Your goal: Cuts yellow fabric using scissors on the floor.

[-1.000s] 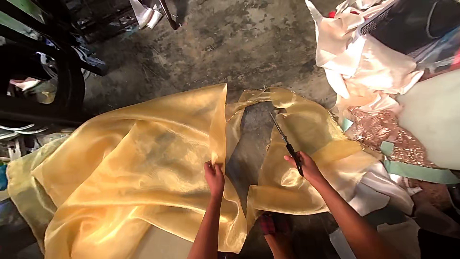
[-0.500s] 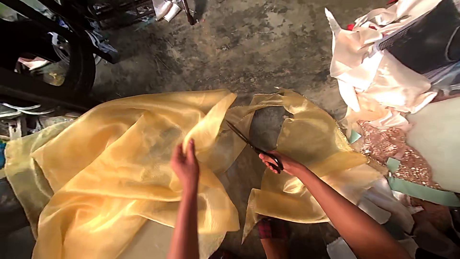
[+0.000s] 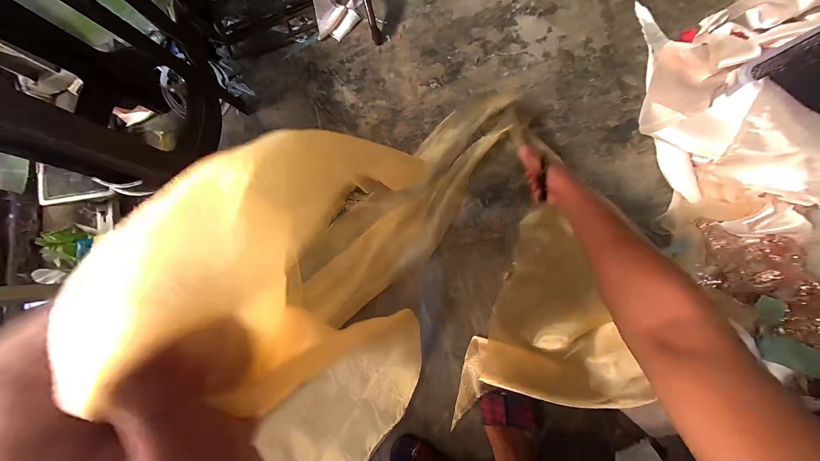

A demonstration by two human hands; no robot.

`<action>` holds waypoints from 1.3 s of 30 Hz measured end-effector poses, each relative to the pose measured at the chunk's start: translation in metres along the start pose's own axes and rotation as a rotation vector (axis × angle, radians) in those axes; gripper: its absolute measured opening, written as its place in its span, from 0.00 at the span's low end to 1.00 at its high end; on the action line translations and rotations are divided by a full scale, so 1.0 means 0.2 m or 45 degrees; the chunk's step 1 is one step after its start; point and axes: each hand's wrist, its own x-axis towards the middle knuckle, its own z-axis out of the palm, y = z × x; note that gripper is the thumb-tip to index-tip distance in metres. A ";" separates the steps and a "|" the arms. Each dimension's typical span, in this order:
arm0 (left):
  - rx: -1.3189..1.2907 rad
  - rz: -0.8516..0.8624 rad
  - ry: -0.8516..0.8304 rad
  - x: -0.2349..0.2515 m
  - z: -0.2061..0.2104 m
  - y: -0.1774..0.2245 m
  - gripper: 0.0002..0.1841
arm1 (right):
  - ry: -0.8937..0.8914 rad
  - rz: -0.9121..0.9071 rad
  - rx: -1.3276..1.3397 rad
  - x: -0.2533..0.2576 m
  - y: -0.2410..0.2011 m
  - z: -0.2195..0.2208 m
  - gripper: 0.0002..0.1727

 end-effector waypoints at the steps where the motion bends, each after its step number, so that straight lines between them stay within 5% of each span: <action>1: -0.010 0.124 -0.152 -0.14 -0.05 -0.11 0.06 | 0.165 -0.024 0.141 0.04 -0.11 -0.06 0.29; 4: 0.029 0.202 -0.423 -0.54 0.11 -0.25 0.09 | 0.373 -0.195 0.286 0.02 -0.31 -0.30 0.31; 7: 0.064 -0.069 -0.667 -1.05 0.41 -0.54 0.14 | 0.279 -0.302 0.065 -0.20 -0.29 -0.51 0.26; 11: 0.337 -0.259 -1.028 -1.50 0.58 -0.85 0.17 | 0.102 -0.046 -0.114 -0.56 0.12 -0.43 0.22; 18: 0.397 -0.320 -1.572 -1.60 0.53 -0.92 0.20 | -0.110 0.134 -0.215 -0.93 0.83 -0.21 0.20; 21: 0.321 -0.079 -1.381 -1.60 0.52 -0.98 0.30 | -0.246 0.165 -0.146 -1.07 0.93 -0.17 0.18; 25: 0.375 -0.183 -1.164 -1.49 0.70 -0.98 0.35 | -0.474 0.232 -0.052 -1.11 1.01 -0.16 0.19; 29: 0.565 -0.371 -1.496 -1.56 0.84 -0.95 0.51 | -0.572 0.274 -0.074 -1.18 0.98 -0.14 0.22; 35: 0.455 -0.262 -1.116 -1.69 0.76 -1.02 0.33 | -0.696 0.293 -0.078 -1.41 0.93 -0.16 0.31; 39: 0.425 -0.109 -0.847 -1.69 0.66 -0.99 0.31 | -0.654 0.365 -0.130 -1.54 0.92 -0.12 0.26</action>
